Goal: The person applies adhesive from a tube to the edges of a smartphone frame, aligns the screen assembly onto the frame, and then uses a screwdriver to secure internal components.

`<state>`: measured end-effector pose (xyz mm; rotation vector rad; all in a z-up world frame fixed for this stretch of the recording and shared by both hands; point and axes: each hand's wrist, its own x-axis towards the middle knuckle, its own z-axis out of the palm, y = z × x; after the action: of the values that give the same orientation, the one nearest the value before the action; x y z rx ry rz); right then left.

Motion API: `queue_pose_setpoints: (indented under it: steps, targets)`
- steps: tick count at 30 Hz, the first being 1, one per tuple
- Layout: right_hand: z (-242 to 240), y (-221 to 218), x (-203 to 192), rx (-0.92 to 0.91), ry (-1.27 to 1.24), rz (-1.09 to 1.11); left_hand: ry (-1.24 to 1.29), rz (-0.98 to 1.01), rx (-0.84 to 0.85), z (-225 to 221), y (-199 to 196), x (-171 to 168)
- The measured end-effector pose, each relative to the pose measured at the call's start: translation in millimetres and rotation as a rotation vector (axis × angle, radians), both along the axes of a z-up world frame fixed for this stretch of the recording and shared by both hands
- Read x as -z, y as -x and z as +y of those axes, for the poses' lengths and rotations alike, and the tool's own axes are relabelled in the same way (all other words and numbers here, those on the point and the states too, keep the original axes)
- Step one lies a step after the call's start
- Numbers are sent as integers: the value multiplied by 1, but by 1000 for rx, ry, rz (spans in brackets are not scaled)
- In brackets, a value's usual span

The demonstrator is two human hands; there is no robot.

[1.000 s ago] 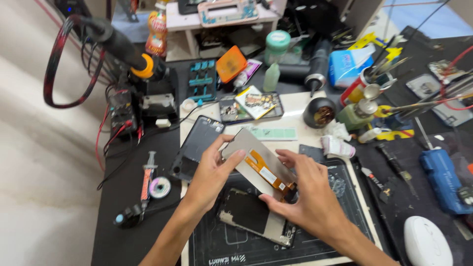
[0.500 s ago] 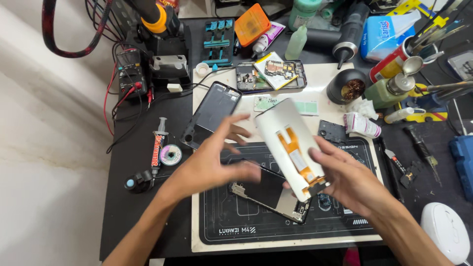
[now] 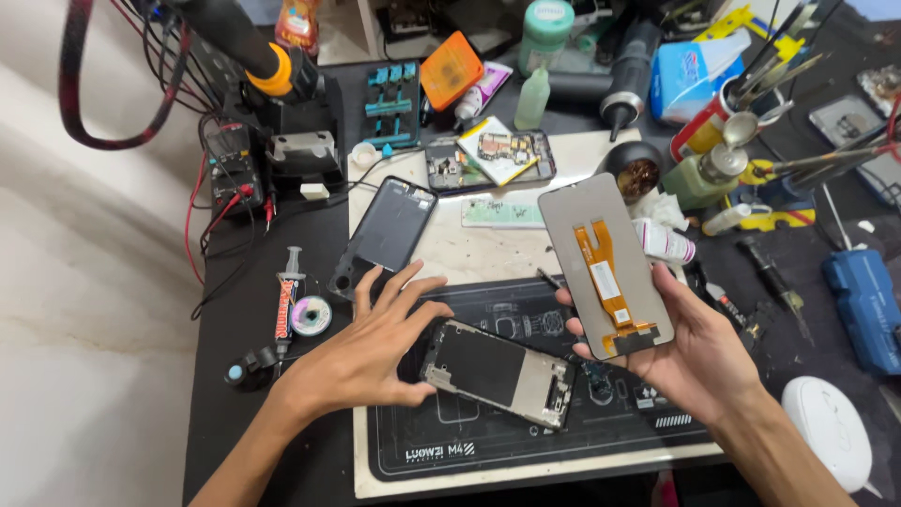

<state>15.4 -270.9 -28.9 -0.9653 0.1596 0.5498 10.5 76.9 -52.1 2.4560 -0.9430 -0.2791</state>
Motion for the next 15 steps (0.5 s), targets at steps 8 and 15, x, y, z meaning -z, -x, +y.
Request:
queue_pose_setpoints:
  steps: [8,15]
  targets:
    - [-15,-3,-18,122,-126,-139,371,112,-106,-1,2,-46]
    - [-25,0,-25,179,-235,-204,777,267,-108,-46,10,-31]
